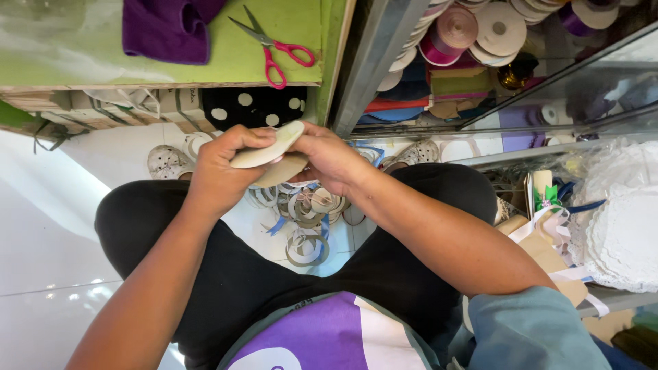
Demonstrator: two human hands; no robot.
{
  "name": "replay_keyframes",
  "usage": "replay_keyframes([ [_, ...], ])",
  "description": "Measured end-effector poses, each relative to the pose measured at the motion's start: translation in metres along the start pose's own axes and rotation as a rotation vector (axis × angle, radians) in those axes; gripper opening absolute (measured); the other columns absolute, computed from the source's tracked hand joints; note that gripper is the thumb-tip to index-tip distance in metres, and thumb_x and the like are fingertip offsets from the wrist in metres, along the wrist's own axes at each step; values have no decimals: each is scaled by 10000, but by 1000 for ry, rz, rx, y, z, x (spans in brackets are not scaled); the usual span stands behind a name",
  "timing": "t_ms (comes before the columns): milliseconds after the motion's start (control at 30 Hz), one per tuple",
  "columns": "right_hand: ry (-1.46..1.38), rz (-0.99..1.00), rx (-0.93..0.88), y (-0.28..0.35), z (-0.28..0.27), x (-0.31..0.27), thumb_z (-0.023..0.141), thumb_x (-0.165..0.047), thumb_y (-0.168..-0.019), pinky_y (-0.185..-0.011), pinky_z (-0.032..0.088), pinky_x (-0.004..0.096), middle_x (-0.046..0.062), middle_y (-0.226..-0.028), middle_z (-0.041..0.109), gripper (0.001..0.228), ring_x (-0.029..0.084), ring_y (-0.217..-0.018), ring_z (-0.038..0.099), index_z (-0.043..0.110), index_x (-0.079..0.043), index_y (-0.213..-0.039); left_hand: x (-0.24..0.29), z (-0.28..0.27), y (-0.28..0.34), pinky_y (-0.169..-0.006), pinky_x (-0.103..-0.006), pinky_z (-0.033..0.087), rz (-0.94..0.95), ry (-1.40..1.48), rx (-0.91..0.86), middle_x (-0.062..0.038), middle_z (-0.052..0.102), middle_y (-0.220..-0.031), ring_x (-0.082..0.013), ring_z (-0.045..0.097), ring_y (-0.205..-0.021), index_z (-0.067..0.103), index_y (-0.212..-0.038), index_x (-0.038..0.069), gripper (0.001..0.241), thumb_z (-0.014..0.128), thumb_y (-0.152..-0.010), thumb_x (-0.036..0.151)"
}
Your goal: The person sits on the floor and uses pink-handled scissors to cut a cardboard ribbon spool into a spiral strip. They then wipe the spool with a purple cloth and place it on a nearby shelf. The person repeats the process with a second spool.
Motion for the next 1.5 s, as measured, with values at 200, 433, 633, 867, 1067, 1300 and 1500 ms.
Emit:
replay_keyframes([
  [200, 6, -54, -53, -4, 2, -7, 683, -204, -872, -752, 634, 428, 80, -976, 737, 355, 203, -812, 768, 633, -88, -1204, 0, -3, 0, -963, -331, 595, -35, 56, 94, -155, 747, -1119, -186, 694, -1106, 703, -1003, -18, 253, 823, -795, -96],
  [433, 59, -93, -79, 1, 5, -15, 755, -187, -836, -681, 630, 292, 17, -883, 771, 178, 129, -749, 774, 682, -138, -991, -4, -11, 0, -943, -341, 616, -70, 75, 121, -187, 741, -1111, -205, 705, -1092, 697, -1031, -43, 254, 791, -815, -138],
  [633, 78, -106, -65, 8, 9, -22, 757, -189, -859, -672, 614, 264, 0, -869, 766, 145, 106, -741, 765, 691, -141, -980, 2, -8, 2, -940, -338, 611, -60, 62, 115, -169, 746, -1101, -191, 698, -1094, 703, -1017, -32, 271, 816, -789, -126],
  [867, 5, -75, -44, -7, -3, -7, 762, -176, -855, -638, 649, 361, 70, -903, 769, 217, 202, -746, 781, 658, -141, -1042, 16, -2, 4, -981, -406, 581, 39, 24, 73, -192, 744, -1091, -254, 685, -1140, 712, -990, -25, 236, 799, -797, -130],
  [1067, -43, -129, -27, -1, 3, -14, 739, -154, -869, -681, 652, 394, 70, -937, 751, 268, 214, -792, 786, 648, -125, -1120, 23, -1, 0, -1013, -414, 563, 98, -31, 57, -188, 739, -1117, -282, 671, -1196, 713, -996, -36, 236, 807, -800, -129],
  [1300, -20, -153, -77, 8, 12, -26, 733, -224, -862, -726, 630, 308, 21, -901, 748, 273, 148, -791, 779, 645, -160, -1113, 21, -5, -1, -1007, -377, 587, 38, 12, 108, -178, 737, -1114, -238, 683, -1160, 697, -1032, -49, 265, 823, -807, -109],
  [1500, -48, -158, -47, -5, 0, -12, 728, -202, -864, -712, 637, 330, 49, -868, 760, 214, 174, -772, 787, 658, -160, -1062, 27, -1, -1, -998, -381, 585, 53, -17, 87, -179, 738, -1112, -250, 680, -1174, 700, -1019, -47, 254, 821, -806, -115],
])
Point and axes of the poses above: each hand's wrist, its own y-axis away from the middle knuckle, its own z-axis out of the palm, x = y × z, the point moved 10 cm from there along -y, towards the middle knuckle
